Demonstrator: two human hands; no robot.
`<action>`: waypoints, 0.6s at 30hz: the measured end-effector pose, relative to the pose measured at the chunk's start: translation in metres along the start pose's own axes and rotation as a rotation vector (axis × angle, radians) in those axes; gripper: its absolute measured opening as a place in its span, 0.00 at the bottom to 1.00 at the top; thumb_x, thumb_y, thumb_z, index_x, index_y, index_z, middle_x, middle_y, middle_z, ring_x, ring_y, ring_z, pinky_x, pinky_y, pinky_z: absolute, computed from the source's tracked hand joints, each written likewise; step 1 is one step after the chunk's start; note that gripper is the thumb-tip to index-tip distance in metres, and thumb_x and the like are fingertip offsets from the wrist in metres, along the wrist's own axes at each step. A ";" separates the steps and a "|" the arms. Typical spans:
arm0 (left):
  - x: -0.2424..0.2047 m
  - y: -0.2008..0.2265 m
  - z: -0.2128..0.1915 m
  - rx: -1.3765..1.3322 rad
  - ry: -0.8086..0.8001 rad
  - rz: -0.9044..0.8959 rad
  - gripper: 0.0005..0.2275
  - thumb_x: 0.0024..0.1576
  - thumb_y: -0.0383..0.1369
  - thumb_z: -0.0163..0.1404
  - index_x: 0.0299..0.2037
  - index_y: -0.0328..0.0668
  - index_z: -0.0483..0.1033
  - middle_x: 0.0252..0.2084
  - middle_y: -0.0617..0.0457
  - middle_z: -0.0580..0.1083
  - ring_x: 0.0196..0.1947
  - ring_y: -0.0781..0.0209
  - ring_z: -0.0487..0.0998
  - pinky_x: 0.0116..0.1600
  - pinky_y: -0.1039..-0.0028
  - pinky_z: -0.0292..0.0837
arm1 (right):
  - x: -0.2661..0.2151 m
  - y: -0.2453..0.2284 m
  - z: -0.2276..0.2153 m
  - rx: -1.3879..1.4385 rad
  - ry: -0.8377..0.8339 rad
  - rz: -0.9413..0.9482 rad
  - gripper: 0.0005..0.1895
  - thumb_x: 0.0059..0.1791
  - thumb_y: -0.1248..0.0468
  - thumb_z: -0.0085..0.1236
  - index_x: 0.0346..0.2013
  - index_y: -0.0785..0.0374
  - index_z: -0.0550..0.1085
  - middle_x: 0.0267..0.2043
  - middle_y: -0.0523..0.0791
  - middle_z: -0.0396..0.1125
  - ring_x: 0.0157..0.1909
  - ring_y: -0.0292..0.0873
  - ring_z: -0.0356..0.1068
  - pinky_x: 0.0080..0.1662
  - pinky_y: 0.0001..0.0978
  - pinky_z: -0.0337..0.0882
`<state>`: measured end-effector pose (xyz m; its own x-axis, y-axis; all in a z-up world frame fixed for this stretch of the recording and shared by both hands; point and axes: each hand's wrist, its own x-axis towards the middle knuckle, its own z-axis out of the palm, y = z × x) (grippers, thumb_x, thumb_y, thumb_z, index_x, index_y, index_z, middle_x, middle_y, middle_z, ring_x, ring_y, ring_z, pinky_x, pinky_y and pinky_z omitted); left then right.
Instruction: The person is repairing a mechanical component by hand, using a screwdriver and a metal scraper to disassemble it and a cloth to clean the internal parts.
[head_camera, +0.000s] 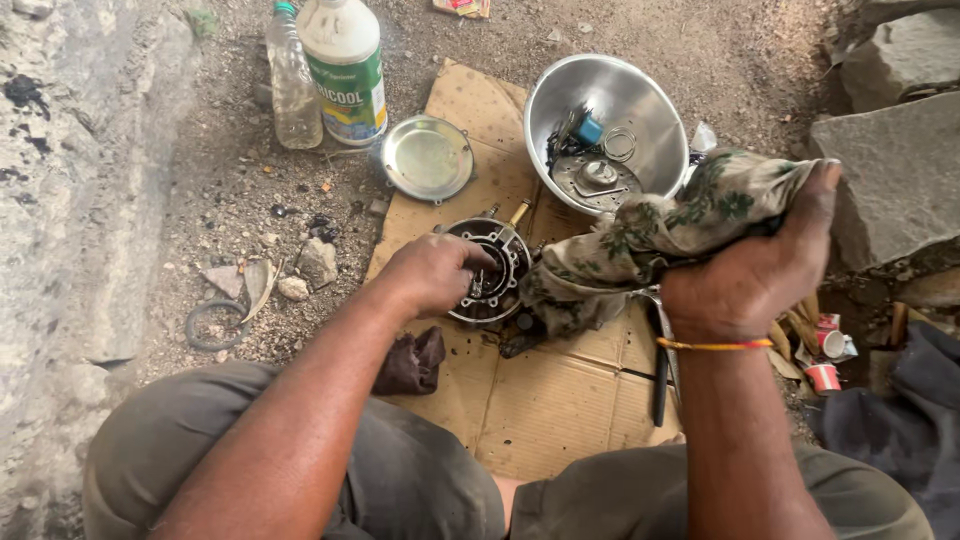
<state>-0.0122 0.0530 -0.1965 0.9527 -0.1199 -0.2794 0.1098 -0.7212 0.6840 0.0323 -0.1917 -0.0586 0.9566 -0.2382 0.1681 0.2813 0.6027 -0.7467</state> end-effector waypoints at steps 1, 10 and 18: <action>-0.001 0.003 -0.003 0.024 0.035 0.038 0.18 0.52 0.30 0.53 0.52 0.59 0.83 0.54 0.51 0.79 0.55 0.52 0.78 0.61 0.64 0.70 | 0.002 -0.003 -0.001 -0.056 -0.088 -0.035 0.16 0.63 0.52 0.50 0.43 0.63 0.71 0.38 0.46 0.67 0.41 0.44 0.70 0.47 0.40 0.72; -0.021 0.066 0.012 -0.038 -0.087 0.208 0.31 0.48 0.41 0.63 0.65 0.50 0.69 0.55 0.43 0.76 0.52 0.47 0.78 0.57 0.59 0.73 | 0.000 -0.028 -0.003 -0.182 -0.209 -0.148 0.31 0.62 0.49 0.50 0.74 0.65 0.62 0.72 0.51 0.61 0.76 0.51 0.62 0.71 0.50 0.64; -0.020 0.050 0.013 -0.141 0.121 0.369 0.11 0.51 0.41 0.62 0.40 0.50 0.84 0.39 0.48 0.82 0.41 0.50 0.83 0.45 0.61 0.77 | 0.000 -0.047 -0.018 -0.443 -0.273 -0.322 0.27 0.63 0.50 0.46 0.66 0.70 0.67 0.59 0.50 0.67 0.60 0.46 0.69 0.63 0.44 0.74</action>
<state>-0.0300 0.0102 -0.1655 0.9609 -0.2661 0.0772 -0.2157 -0.5435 0.8112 0.0178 -0.2343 -0.0348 0.8303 -0.1172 0.5448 0.5570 0.1453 -0.8177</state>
